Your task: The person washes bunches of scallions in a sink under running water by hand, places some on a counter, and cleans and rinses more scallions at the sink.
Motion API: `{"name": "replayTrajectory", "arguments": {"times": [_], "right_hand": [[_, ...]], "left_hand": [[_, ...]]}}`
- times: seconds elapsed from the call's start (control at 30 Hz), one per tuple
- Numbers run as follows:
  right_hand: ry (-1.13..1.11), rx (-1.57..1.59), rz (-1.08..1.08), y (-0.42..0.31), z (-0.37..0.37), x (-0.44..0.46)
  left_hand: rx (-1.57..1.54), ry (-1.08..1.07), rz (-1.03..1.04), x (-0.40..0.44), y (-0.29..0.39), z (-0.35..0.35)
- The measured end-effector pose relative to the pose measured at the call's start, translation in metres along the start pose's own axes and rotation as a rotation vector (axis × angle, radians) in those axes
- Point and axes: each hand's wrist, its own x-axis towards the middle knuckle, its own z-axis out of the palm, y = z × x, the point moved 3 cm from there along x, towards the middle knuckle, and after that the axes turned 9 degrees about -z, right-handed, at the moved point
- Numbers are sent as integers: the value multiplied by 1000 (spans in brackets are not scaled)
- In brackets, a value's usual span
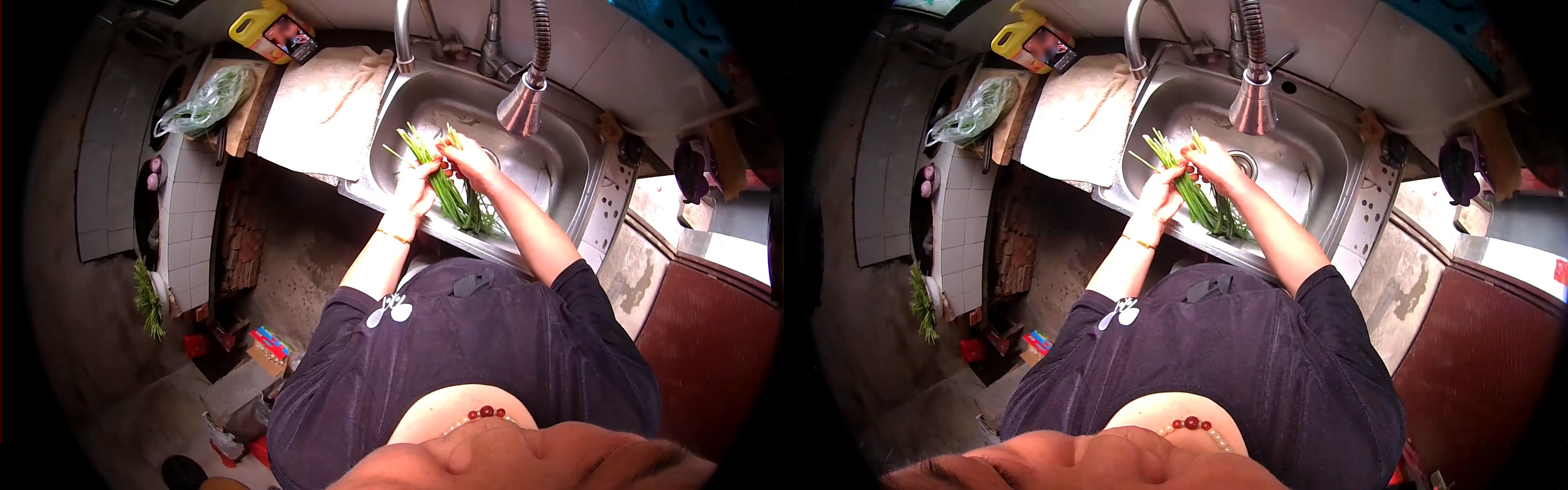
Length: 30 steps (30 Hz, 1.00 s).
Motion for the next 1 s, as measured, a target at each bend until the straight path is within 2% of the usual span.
{"name": "replayTrajectory", "arguments": {"times": [0.07, 0.2, 0.27, 0.3, 0.37, 0.47, 0.6, 0.67, 0.73, 0.8, 0.9, 1.0], "right_hand": [[-4, 23, -94, 8, 1, 5], [32, -120, -107, -1, 1, 3], [84, -19, -141, 5, -5, 7], [104, -9, -161, 6, -12, 8], [136, 99, -179, 17, -23, 14], [44, 211, -85, 15, -30, 14], [-92, -200, 98, -6, -12, 0], [-172, -155, -28, -4, 1, -4], [-188, -172, -54, 8, 4, -3], [-188, -438, -160, 9, 5, 1], [-126, -507, -211, 4, 3, 1], [-97, -304, -180, 14, 1, 4]], "left_hand": [[23, -8, -1, -3, 1, 5], [-22, -5, -15, -3, -1, 6], [-44, -43, -22, -3, 2, 0], [-54, 43, -58, -3, 3, -6], [-79, 44, -85, -5, 4, -12], [-92, 78, -97, -8, 6, -9], [-106, 64, -99, -6, 4, -6], [-118, 58, -85, -2, 1, -9], [-136, 50, -64, -3, 3, -2], [-152, 75, -18, 2, 2, -4], [-163, 83, -6, 3, 1, -6], [-158, 60, 6, 1, 2, -2]]}}
